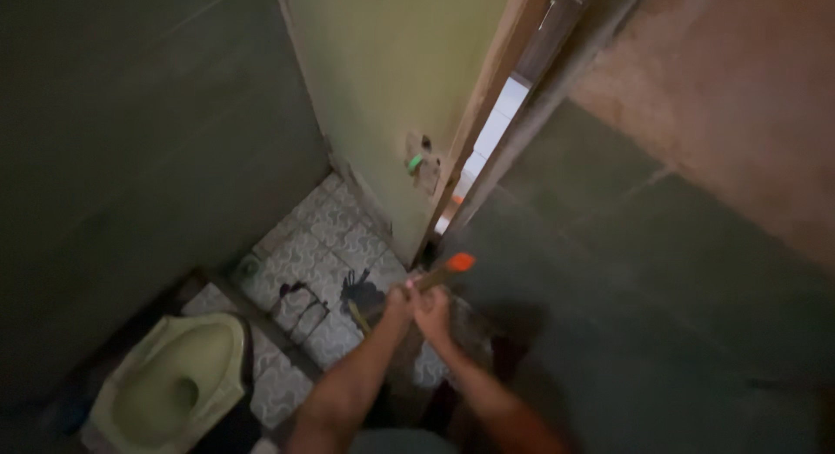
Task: The person is scraping and cleaning the bottom of a door using a tool with a long handle and a flat blade.
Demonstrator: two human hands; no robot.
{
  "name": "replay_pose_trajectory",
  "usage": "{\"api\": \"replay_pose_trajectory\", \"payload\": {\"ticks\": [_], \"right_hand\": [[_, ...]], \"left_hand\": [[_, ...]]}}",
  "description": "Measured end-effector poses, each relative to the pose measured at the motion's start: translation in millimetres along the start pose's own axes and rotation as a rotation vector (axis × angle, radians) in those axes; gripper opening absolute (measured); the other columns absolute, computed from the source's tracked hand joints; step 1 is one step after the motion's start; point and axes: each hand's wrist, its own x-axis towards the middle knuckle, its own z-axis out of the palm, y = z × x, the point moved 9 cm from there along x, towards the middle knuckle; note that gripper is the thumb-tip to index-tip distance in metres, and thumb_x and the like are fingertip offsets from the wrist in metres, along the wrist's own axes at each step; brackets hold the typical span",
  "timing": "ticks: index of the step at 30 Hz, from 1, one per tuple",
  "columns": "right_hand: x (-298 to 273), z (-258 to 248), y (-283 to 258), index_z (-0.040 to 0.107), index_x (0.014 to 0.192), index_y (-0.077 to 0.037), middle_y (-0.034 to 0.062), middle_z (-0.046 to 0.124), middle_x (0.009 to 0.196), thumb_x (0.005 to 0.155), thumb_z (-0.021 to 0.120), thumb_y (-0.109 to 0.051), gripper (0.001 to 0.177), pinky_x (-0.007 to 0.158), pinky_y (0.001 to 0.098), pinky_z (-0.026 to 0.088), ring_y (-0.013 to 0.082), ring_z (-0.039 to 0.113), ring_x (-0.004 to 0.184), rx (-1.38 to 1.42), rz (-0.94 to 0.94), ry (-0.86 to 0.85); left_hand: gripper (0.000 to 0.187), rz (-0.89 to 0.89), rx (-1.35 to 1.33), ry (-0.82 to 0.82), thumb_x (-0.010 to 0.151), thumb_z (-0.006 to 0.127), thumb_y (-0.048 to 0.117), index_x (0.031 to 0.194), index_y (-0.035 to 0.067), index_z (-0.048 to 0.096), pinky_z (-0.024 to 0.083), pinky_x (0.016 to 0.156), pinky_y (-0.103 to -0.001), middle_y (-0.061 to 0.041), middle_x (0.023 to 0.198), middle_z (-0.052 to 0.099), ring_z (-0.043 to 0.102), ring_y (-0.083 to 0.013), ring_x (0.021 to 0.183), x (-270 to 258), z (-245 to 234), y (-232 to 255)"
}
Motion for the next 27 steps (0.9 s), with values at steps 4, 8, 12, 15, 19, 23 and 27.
{"api": "replay_pose_trajectory", "payload": {"ticks": [4, 8, 12, 15, 19, 23, 27], "right_hand": [[-14.2, -18.1, 7.4, 0.074, 0.110, 0.003, 0.0056, 0.077, 0.098, 0.092, 0.078, -0.017, 0.027, 0.077, 0.0319, 0.058, 0.0175, 0.072, 0.085, 0.227, 0.450, 0.042], [-2.3, -25.8, -52.0, 0.066, 0.128, -0.002, 0.0085, 0.070, 0.120, 0.088, 0.077, -0.026, 0.048, 0.093, 0.0324, 0.056, 0.0182, 0.067, 0.108, 0.341, 0.302, -0.464], [-18.1, -74.7, -108.0, 0.063, 0.125, -0.002, 0.0143, 0.071, 0.126, 0.092, 0.068, -0.038, 0.049, 0.092, 0.0395, 0.057, 0.0243, 0.069, 0.113, 0.674, 0.598, -0.684], [-45.9, -79.7, -112.4, 0.068, 0.121, -0.004, 0.0072, 0.072, 0.118, 0.096, 0.060, -0.034, 0.040, 0.088, 0.0416, 0.060, 0.0213, 0.071, 0.105, 0.278, 0.881, -0.783], [-75.9, -67.6, -108.3, 0.067, 0.122, -0.008, 0.0035, 0.069, 0.110, 0.096, 0.058, -0.031, 0.035, 0.084, 0.0422, 0.059, 0.0195, 0.068, 0.095, -0.217, 0.906, -0.919], [-102.5, -58.3, -74.8, 0.067, 0.119, -0.008, 0.0045, 0.069, 0.107, 0.096, 0.058, -0.030, 0.033, 0.082, 0.0432, 0.058, 0.0210, 0.067, 0.093, -0.588, 0.662, -0.940], [-141.1, -53.0, -21.3, 0.067, 0.116, -0.008, 0.0055, 0.068, 0.105, 0.095, 0.058, -0.029, 0.031, 0.081, 0.0442, 0.057, 0.0225, 0.067, 0.091, -0.774, 0.435, -0.980]], "left_hand": [[0.045, 0.096, 0.173, 0.162, 0.102, 0.043, 0.037, 0.117, 0.001, 0.065, 0.057, 0.077, -0.048, -0.020, 0.102, 0.066, 0.066, -0.0356, 0.087, -4.1, -4.2, 4.7], [0.045, 0.251, 0.377, 0.409, 0.101, 0.045, 0.038, 0.118, 0.002, 0.065, 0.056, 0.078, -0.049, -0.020, 0.103, 0.066, 0.066, -0.0361, 0.089, -25.8, -20.0, 52.8], [0.045, 0.272, 0.493, 0.523, 0.101, 0.046, 0.039, 0.119, 0.002, 0.064, 0.056, 0.079, -0.049, -0.020, 0.105, 0.066, 0.065, -0.0366, 0.091, -44.7, -55.4, 61.2], [0.045, 0.247, 0.555, 0.525, 0.100, 0.047, 0.039, 0.119, 0.003, 0.063, 0.056, 0.080, -0.049, -0.020, 0.106, 0.065, 0.065, -0.0369, 0.092, -53.4, -70.9, 49.2], [0.045, 0.191, 0.645, 0.469, 0.099, 0.048, 0.040, 0.120, 0.003, 0.063, 0.055, 0.081, -0.049, -0.020, 0.107, 0.065, 0.065, -0.0374, 0.094, -59.1, -79.8, 10.0], [0.045, 0.157, 0.724, 0.416, 0.098, 0.049, 0.041, 0.120, 0.004, 0.062, 0.055, 0.083, -0.050, -0.020, 0.109, 0.065, 0.064, -0.0380, 0.096, -60.3, -87.8, -15.7], [0.045, 0.116, 0.790, 0.400, 0.097, 0.050, 0.041, 0.121, 0.004, 0.061, 0.054, 0.084, -0.050, -0.021, 0.110, 0.065, 0.064, -0.0385, 0.098, -45.8, -101.8, -16.6]]}}
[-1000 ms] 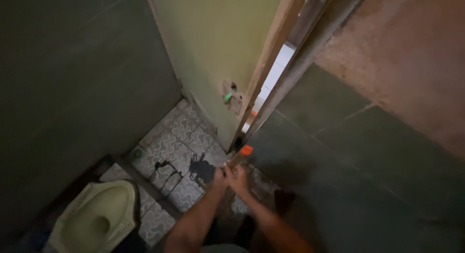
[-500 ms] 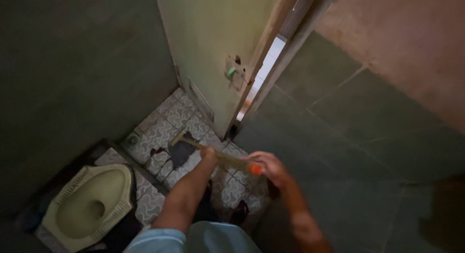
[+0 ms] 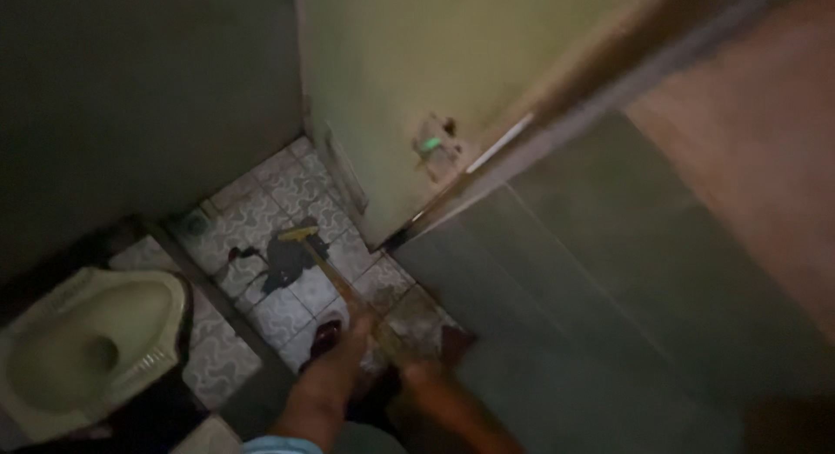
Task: The person is scraping and cleaning the bottom of a door using a tool with a long handle and a flat blade.
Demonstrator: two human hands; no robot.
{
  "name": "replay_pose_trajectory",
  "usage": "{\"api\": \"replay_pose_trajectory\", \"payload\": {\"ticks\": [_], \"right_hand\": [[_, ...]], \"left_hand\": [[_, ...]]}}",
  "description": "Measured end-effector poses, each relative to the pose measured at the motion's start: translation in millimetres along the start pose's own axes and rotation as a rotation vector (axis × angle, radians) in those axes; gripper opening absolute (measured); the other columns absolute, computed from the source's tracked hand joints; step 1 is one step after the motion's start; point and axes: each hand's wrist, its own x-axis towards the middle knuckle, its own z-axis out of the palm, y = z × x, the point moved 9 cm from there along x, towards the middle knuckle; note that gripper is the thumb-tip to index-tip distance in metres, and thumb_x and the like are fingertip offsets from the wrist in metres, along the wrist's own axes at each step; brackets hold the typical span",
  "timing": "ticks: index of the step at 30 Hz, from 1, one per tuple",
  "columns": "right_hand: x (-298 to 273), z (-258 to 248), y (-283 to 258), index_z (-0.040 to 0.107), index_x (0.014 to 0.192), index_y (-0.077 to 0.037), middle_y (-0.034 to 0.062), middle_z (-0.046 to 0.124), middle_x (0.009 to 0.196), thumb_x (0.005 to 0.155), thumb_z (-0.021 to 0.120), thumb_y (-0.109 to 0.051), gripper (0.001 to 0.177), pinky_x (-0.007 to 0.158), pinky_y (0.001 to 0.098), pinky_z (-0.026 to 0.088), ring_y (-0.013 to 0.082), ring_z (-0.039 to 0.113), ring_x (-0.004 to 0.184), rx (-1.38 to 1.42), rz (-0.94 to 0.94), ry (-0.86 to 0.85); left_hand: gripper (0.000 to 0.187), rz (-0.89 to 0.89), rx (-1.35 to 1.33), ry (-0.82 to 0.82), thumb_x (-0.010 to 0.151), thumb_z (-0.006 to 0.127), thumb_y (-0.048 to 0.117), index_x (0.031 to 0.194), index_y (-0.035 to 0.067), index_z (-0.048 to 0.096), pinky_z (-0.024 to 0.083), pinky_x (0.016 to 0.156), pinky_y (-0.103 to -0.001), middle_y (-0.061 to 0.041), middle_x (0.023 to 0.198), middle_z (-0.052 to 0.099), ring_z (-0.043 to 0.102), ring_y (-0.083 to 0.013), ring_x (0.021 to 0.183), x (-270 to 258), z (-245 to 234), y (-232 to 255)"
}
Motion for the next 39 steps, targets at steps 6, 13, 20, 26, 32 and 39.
{"api": "replay_pose_trajectory", "payload": {"ticks": [6, 13, 20, 26, 32, 39], "right_hand": [[68.8, 69.3, -21.3, 0.066, 0.112, -0.007, 0.0071, 0.067, 0.102, 0.095, 0.058, -0.028, 0.028, 0.078, 0.0457, 0.055, 0.0248, 0.066, 0.089, -0.036, -0.268, -0.075], [182.6, 58.7, -79.6, 0.066, 0.107, -0.007, 0.0089, 0.066, 0.098, 0.094, 0.059, -0.026, 0.024, 0.075, 0.0474, 0.053, 0.0275, 0.065, 0.085, -0.078, -0.358, 0.016], [178.7, 23.9, -41.2, 0.066, 0.103, -0.007, 0.0107, 0.065, 0.094, 0.094, 0.059, -0.024, 0.021, 0.072, 0.0492, 0.052, 0.0302, 0.064, 0.082, -0.101, -0.300, 0.101], [96.2, -24.9, 51.1, 0.066, 0.099, -0.006, 0.0123, 0.064, 0.090, 0.093, 0.059, -0.023, 0.019, 0.069, 0.0507, 0.050, 0.0325, 0.063, 0.079, -0.128, -0.117, 0.168], [22.9, -53.2, 97.7, 0.065, 0.095, -0.006, 0.0139, 0.063, 0.087, 0.093, 0.059, -0.022, 0.017, 0.067, 0.0522, 0.048, 0.0348, 0.062, 0.077, -0.153, 0.108, 0.284], [71.7, -35.5, 44.2, 0.065, 0.090, -0.005, 0.0157, 0.062, 0.083, 0.092, 0.059, -0.020, 0.016, 0.064, 0.0540, 0.047, 0.0375, 0.060, 0.074, -0.213, -0.072, 0.361]], "left_hand": [[0.046, -0.036, 0.119, 0.028, 0.096, 0.052, 0.042, 0.122, 0.005, 0.060, 0.054, 0.086, -0.050, -0.021, 0.113, 0.064, 0.063, -0.0392, 0.100, 36.1, -54.2, 12.8], [0.048, 0.039, 0.234, 0.044, 0.095, 0.054, 0.043, 0.123, 0.006, 0.059, 0.053, 0.088, -0.051, -0.021, 0.115, 0.064, 0.063, -0.0401, 0.103, 83.3, -80.2, 67.5], [0.049, 0.215, 0.260, 0.021, 0.093, 0.056, 0.045, 0.124, 0.007, 0.058, 0.052, 0.090, -0.051, -0.021, 0.118, 0.064, 0.062, -0.0410, 0.107, 48.4, -33.6, 74.1], [0.051, 0.375, 0.364, -0.243, 0.092, 0.058, 0.046, 0.125, 0.007, 0.057, 0.052, 0.092, -0.052, -0.021, 0.120, 0.063, 0.062, -0.0417, 0.109, -5.9, 53.7, 84.4], [0.052, 0.491, 0.515, -0.414, 0.091, 0.060, 0.047, 0.126, 0.008, 0.056, 0.051, 0.094, -0.052, -0.022, 0.122, 0.063, 0.061, -0.0425, 0.112, -49.1, 87.1, 76.8], [0.055, 0.545, 0.580, -0.286, 0.089, 0.062, 0.048, 0.128, 0.009, 0.055, 0.050, 0.096, -0.052, -0.022, 0.125, 0.063, 0.061, -0.0434, 0.115, -25.2, 35.7, 102.0]]}}
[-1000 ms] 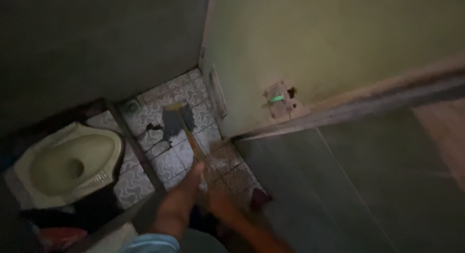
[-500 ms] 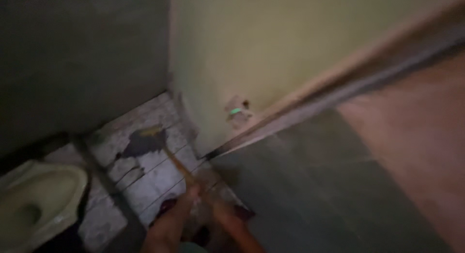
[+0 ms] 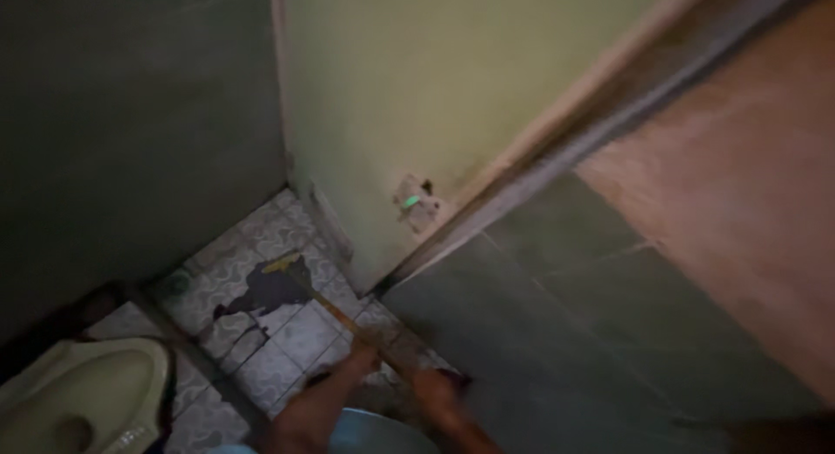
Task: The person is scraping and cleaning the bottom of a door using a tool with a long handle and a flat blade.
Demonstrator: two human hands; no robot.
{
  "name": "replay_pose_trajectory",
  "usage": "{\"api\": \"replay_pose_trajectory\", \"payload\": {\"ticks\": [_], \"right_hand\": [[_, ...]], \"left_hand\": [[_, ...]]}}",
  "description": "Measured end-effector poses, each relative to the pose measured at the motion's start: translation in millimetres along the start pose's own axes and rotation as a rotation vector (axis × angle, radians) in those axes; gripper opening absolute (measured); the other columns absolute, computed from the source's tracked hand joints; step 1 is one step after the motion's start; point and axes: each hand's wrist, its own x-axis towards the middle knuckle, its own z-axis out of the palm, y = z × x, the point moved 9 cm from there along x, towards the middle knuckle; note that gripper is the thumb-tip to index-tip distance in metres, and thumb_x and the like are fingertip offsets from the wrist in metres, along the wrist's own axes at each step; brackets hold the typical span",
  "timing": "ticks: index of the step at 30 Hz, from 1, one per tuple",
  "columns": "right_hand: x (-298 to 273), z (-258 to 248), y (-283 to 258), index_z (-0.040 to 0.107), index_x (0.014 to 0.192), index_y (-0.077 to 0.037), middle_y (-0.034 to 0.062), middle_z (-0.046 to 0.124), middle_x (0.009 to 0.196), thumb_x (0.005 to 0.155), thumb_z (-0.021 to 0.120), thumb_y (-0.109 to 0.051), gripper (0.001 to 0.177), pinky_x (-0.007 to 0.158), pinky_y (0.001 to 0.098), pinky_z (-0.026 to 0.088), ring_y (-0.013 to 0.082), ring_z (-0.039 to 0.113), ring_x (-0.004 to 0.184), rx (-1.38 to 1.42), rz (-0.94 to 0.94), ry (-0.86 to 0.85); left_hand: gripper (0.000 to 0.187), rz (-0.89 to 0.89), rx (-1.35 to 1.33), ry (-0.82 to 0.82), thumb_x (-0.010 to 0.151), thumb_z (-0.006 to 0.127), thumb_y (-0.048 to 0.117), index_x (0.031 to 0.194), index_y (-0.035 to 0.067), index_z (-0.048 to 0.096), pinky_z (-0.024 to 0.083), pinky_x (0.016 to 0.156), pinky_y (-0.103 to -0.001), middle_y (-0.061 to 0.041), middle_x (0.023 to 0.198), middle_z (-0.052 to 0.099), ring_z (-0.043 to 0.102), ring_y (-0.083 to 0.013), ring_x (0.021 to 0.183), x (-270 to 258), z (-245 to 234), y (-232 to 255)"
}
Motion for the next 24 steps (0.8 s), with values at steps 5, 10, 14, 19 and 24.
{"api": "replay_pose_trajectory", "payload": {"ticks": [5, 10, 14, 19, 24], "right_hand": [[44.6, 15.7, -84.6, 0.065, 0.086, -0.005, 0.0170, 0.061, 0.080, 0.092, 0.059, -0.019, 0.016, 0.062, 0.0552, 0.045, 0.0394, 0.060, 0.071, -0.002, -0.459, 0.174], [119.1, 53.1, -141.8, 0.067, 0.081, -0.003, 0.0225, 0.066, 0.081, 0.086, 0.062, -0.015, 0.014, 0.069, 0.0553, 0.050, 0.0421, 0.065, 0.074, 0.102, -0.270, -0.128], [125.9, 69.8, -170.0, 0.068, 0.082, -0.002, 0.0233, 0.071, 0.083, 0.100, 0.052, -0.016, 0.028, 0.072, 0.0528, 0.052, 0.0414, 0.068, 0.076, 0.301, -0.148, -0.074], [108.6, 73.8, -160.2, 0.073, 0.099, 0.000, 0.0276, 0.070, 0.099, 0.085, 0.064, -0.014, 0.022, 0.078, 0.0531, 0.055, 0.0453, 0.068, 0.090, 0.112, -0.052, -0.002], [45.4, 86.3, -107.7, 0.071, 0.114, -0.004, 0.0226, 0.071, 0.107, 0.087, 0.067, -0.018, 0.031, 0.082, 0.0509, 0.055, 0.0412, 0.070, 0.096, 0.151, 0.107, -0.217]], "left_hand": [[0.057, -0.134, 0.074, 0.125, 0.088, 0.063, 0.048, 0.128, 0.010, 0.054, 0.050, 0.097, -0.053, -0.022, 0.127, 0.062, 0.060, -0.0440, 0.117, -4.9, -73.6, -43.4], [0.058, -0.265, 0.132, 0.231, 0.087, 0.065, 0.049, 0.129, 0.010, 0.053, 0.049, 0.099, -0.053, -0.022, 0.129, 0.062, 0.060, -0.0446, 0.120, -3.0, -131.5, -66.8], [0.060, -0.401, 0.142, 0.291, 0.087, 0.066, 0.050, 0.130, 0.011, 0.052, 0.049, 0.100, -0.053, -0.022, 0.130, 0.062, 0.059, -0.0451, 0.121, -1.8, -151.2, -76.8], [0.056, -0.460, -0.308, 0.246, 0.108, 0.035, 0.054, 0.133, 0.011, 0.060, 0.048, 0.102, -0.051, -0.025, 0.126, 0.069, 0.065, -0.0450, 0.116, -14.8, -127.7, -95.6], [0.056, -0.086, 0.295, 0.148, 0.092, 0.057, 0.039, 0.140, 0.012, 0.050, 0.047, 0.102, -0.050, -0.020, 0.139, 0.058, 0.058, -0.0437, 0.122, -18.4, -62.5, -73.5]]}}
